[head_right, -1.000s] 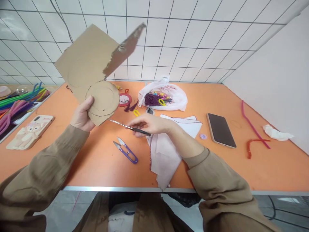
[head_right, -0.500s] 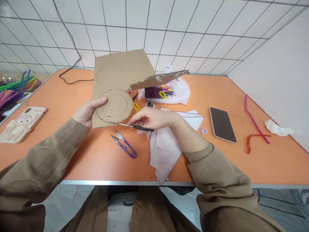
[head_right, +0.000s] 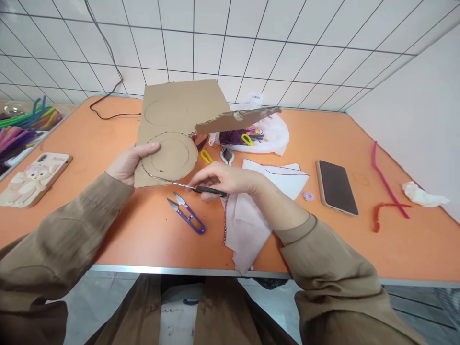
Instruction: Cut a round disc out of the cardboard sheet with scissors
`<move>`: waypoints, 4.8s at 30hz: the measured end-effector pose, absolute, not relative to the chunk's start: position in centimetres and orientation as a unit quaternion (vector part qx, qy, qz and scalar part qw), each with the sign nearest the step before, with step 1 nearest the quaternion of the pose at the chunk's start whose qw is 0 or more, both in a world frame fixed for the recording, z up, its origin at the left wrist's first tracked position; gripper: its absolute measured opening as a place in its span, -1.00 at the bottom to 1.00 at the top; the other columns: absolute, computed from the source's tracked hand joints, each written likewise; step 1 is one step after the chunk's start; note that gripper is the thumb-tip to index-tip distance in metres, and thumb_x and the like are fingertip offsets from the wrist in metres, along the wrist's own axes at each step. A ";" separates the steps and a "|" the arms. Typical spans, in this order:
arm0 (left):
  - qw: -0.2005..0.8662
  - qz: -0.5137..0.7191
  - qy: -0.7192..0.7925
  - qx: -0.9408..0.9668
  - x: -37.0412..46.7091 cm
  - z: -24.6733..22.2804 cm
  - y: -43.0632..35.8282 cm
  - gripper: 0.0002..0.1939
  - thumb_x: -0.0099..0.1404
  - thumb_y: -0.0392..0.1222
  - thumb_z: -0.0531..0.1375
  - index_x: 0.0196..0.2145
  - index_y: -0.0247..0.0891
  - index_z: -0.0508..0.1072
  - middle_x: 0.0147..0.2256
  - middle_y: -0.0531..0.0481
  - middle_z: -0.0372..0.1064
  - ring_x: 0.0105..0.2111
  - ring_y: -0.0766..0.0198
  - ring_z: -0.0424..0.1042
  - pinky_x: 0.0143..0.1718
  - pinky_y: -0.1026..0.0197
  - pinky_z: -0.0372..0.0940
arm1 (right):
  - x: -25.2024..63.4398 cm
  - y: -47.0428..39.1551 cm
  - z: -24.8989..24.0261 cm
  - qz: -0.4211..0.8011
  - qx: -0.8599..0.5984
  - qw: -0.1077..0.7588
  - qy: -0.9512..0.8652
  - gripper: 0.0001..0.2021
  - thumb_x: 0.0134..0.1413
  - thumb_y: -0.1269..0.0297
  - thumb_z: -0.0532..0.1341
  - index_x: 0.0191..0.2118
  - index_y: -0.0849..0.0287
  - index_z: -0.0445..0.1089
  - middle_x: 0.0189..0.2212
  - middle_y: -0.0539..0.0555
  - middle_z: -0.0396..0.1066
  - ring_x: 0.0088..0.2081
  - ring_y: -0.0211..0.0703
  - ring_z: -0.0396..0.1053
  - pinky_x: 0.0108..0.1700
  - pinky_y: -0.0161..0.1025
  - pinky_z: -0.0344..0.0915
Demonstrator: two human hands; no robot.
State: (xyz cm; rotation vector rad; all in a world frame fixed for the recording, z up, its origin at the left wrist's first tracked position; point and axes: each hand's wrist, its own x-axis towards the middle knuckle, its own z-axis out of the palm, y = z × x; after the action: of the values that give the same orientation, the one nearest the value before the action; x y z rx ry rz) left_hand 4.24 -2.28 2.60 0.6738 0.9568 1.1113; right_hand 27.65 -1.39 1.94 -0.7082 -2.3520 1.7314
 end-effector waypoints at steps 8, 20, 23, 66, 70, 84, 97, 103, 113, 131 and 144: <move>0.695 0.481 0.431 0.317 4.5 2.6 -2.6 -0.69 0.08 -0.39 0.28 -0.16 -0.48 0.53 -0.20 -0.29 0.57 -0.03 -0.19 0.49 0.06 -0.18 0.38 | 27.4 -1.4 1.3 0.601 -0.196 0.073 -0.771 -0.49 -0.09 0.04 0.42 -0.08 0.32 0.48 -0.20 0.18 0.52 -0.25 -0.21 0.45 -0.23 -0.30 0.38; 0.687 0.484 0.450 0.303 4.5 2.3 -2.4 -0.73 0.11 -0.39 0.27 -0.18 -0.47 0.54 -0.21 -0.30 0.57 -0.04 -0.15 0.50 0.06 -0.14 0.38 | 27.2 -1.2 0.9 0.591 -0.207 0.089 -0.775 -0.60 -0.09 0.10 0.42 -0.18 0.29 0.50 -0.31 0.10 0.51 -0.33 -0.27 0.39 -0.32 -0.33 0.32; 0.682 0.486 0.452 0.307 4.6 2.3 -2.4 -0.74 0.11 -0.39 0.27 -0.19 -0.47 0.53 -0.20 -0.30 0.57 -0.06 -0.14 0.51 0.05 -0.13 0.40 | 27.3 -1.2 0.9 0.596 -0.212 0.089 -0.770 -0.61 -0.09 0.11 0.41 -0.18 0.27 0.51 -0.31 0.09 0.51 -0.33 -0.27 0.39 -0.34 -0.33 0.32; 0.627 0.547 0.439 0.339 5.1 2.0 -3.1 -0.66 0.03 -0.35 0.31 -0.17 -0.45 0.52 -0.15 -0.28 0.55 0.01 -0.22 0.45 0.04 -0.15 0.39 | 27.0 -1.3 -0.3 0.624 -0.221 0.100 -0.743 -0.65 0.01 0.20 0.34 -0.13 0.36 0.48 -0.40 0.09 0.47 -0.41 -0.33 0.36 -0.39 -0.38 0.29; 0.621 0.553 0.446 0.332 5.2 2.1 -3.1 -0.65 0.01 -0.35 0.32 -0.18 -0.44 0.52 -0.14 -0.28 0.55 0.03 -0.25 0.44 0.04 -0.16 0.39 | 27.0 -1.3 -0.4 0.632 -0.231 0.101 -0.733 -0.65 -0.02 0.18 0.35 -0.17 0.34 0.48 -0.39 0.08 0.45 -0.44 -0.34 0.33 -0.42 -0.38 0.27; 0.608 0.583 0.427 0.328 4.9 1.8 -2.9 -0.71 -0.01 -0.35 0.34 -0.25 -0.43 0.53 -0.27 -0.20 0.59 -0.12 -0.12 0.54 -0.03 -0.09 0.45 | 26.7 -1.1 -0.8 0.638 -0.224 0.128 -0.725 -0.54 -0.18 0.10 0.45 -0.18 0.33 0.49 -0.41 0.05 0.43 -0.41 -0.32 0.34 -0.39 -0.38 0.26; 0.600 0.596 0.415 0.338 5.4 1.3 -3.4 -0.68 -0.02 -0.30 0.37 -0.25 -0.40 0.56 -0.23 -0.19 0.58 -0.10 -0.12 0.52 -0.06 -0.09 0.45 | 26.1 -1.6 -1.0 0.686 -0.193 0.107 -0.693 -0.53 -0.06 0.06 0.36 -0.12 0.35 0.48 -0.33 0.12 0.47 -0.42 -0.29 0.37 -0.37 -0.33 0.33; 0.600 0.607 0.402 0.333 5.5 1.1 -3.4 -0.70 -0.04 -0.32 0.38 -0.27 -0.38 0.57 -0.25 -0.15 0.59 -0.13 -0.08 0.54 -0.06 -0.05 0.46 | 26.3 -1.5 -0.9 0.662 -0.205 0.135 -0.708 -0.57 -0.10 0.12 0.39 -0.16 0.35 0.51 -0.35 0.11 0.47 -0.40 -0.30 0.33 -0.38 -0.35 0.29; 0.593 0.607 0.403 0.344 5.4 1.4 -3.5 -0.69 -0.03 -0.29 0.38 -0.26 -0.35 0.57 -0.25 -0.13 0.59 -0.10 -0.11 0.53 -0.04 -0.08 0.46 | 26.3 -1.6 -1.4 0.643 -0.221 0.164 -0.715 -0.59 -0.14 0.13 0.43 -0.17 0.30 0.54 -0.30 0.12 0.51 -0.38 -0.32 0.37 -0.35 -0.38 0.30; 0.599 0.581 0.391 0.389 2.8 2.3 -2.1 -0.60 -0.01 -0.35 0.35 -0.14 -0.32 0.56 -0.16 -0.16 0.57 0.02 -0.11 0.46 0.10 -0.10 0.36 | 26.2 -1.4 -1.3 0.667 -0.158 0.133 -0.716 -0.55 -0.14 0.09 0.45 -0.16 0.30 0.51 -0.28 0.12 0.49 -0.36 -0.30 0.38 -0.34 -0.36 0.29; 0.566 0.600 0.399 0.402 3.8 1.7 -2.8 -0.52 -0.02 -0.33 0.36 -0.08 -0.33 0.54 -0.17 -0.15 0.57 0.02 -0.14 0.45 0.11 -0.13 0.33 | 25.8 -1.9 -2.1 0.708 -0.136 0.103 -0.686 -0.55 -0.08 0.02 0.40 -0.16 0.28 0.53 -0.25 0.12 0.45 -0.38 -0.30 0.35 -0.35 -0.37 0.31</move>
State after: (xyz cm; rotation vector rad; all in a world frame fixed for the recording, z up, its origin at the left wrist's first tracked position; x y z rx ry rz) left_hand 3.85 -2.83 1.73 0.9446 0.9372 1.4096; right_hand 25.83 -1.93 -2.14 -0.4007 -2.0239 2.0883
